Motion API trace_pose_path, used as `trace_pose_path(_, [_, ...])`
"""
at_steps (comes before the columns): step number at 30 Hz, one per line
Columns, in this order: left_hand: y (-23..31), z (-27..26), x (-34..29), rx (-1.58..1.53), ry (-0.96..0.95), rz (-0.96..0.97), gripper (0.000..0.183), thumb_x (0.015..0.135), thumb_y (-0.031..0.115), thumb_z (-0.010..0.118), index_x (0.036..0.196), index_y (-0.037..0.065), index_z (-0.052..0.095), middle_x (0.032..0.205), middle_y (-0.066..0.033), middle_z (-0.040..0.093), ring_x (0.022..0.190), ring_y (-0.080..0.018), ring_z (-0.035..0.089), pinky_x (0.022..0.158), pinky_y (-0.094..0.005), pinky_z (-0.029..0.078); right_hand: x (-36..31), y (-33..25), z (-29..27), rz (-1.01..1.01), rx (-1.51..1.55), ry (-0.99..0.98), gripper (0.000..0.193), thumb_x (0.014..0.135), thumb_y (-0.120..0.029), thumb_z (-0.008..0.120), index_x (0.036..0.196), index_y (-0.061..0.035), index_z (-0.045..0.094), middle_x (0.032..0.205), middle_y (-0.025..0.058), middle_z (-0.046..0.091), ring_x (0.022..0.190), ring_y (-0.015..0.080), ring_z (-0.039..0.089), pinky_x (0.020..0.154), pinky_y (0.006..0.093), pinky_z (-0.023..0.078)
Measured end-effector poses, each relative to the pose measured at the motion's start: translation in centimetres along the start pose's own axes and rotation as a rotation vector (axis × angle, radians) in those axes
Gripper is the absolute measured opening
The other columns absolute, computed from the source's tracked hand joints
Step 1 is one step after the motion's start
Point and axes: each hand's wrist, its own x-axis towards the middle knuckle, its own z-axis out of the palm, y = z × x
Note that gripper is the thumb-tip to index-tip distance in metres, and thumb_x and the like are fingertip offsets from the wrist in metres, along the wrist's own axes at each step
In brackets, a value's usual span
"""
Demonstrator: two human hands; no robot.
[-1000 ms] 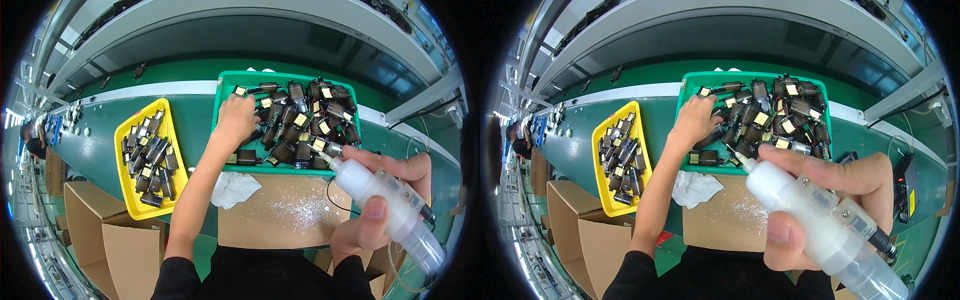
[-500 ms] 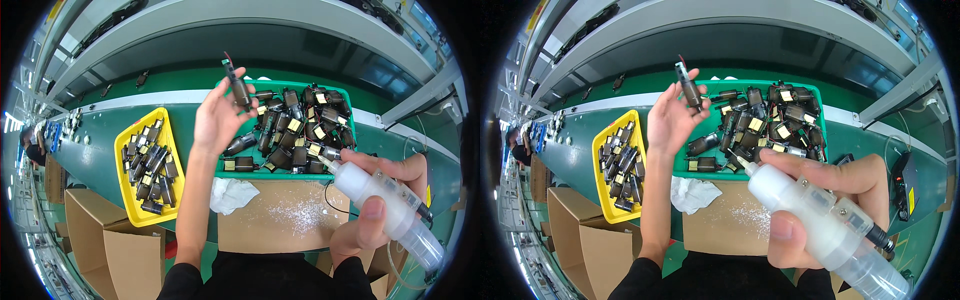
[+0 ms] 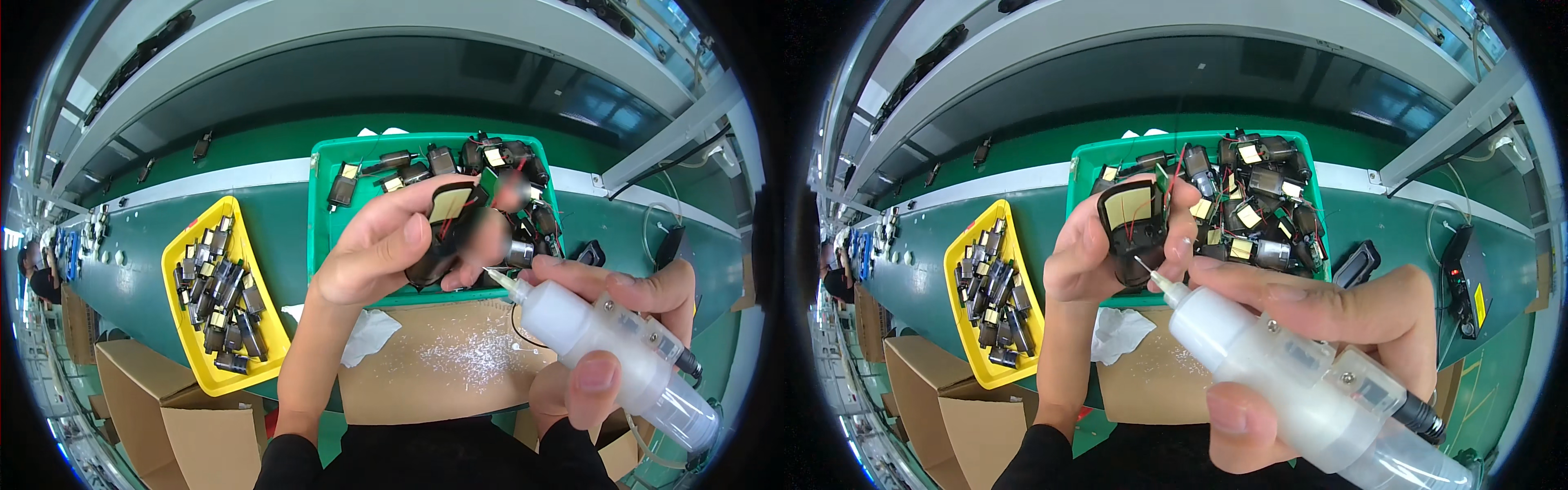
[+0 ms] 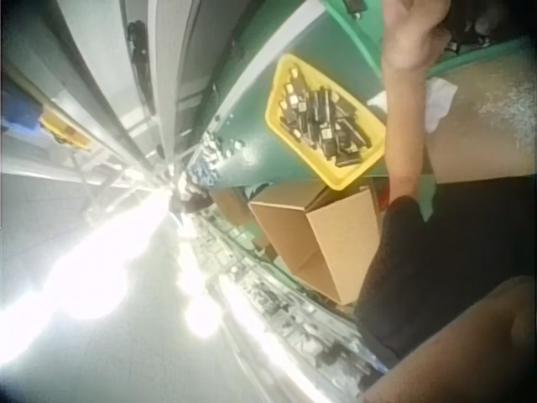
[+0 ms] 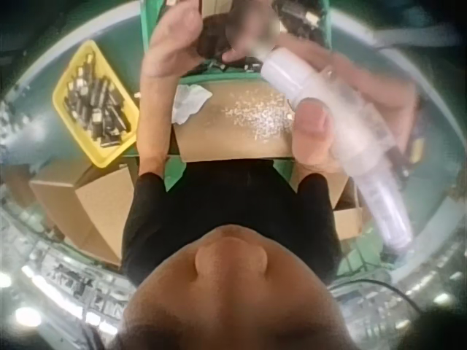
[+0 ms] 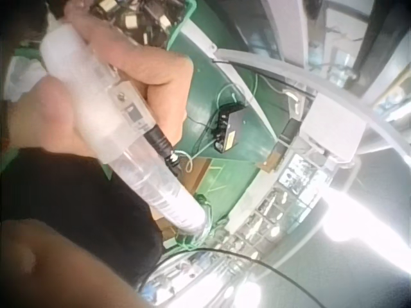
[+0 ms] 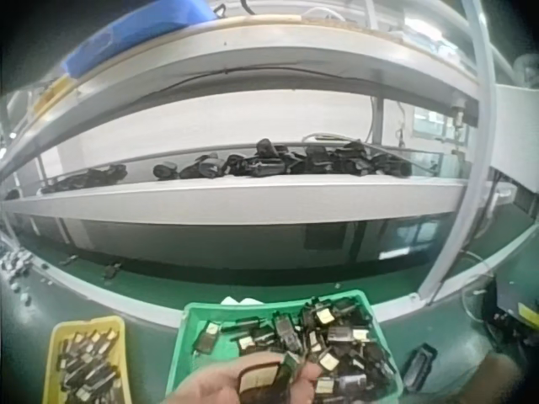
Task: The person repeatedly picks small black electronic components from a green tray, applies a clear liquid from a syringe-like dispenser to the component, and places the treated item into a yellow tray. The process is repeated for multiple units throughout the clip.
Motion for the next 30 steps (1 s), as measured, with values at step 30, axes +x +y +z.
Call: trace_pose_path(30, [1.1,2.3,-0.8,0.212,0.295,-0.021,0.08,0.064,0.053,0.076,0.106,-0.01,0.049,0.097,-0.0157,0.055,0.081,-0.0193,0.056,0.073,-0.0315,0.045,3.0,-5.1,-0.5,0.796,0.082,-0.283,0.034,0.07,-0.003,0.065,0.098,0.0126,0.054,0.103,0.0232,0.061,0.094,0.0235,0.061,0.087,0.0256,0.044])
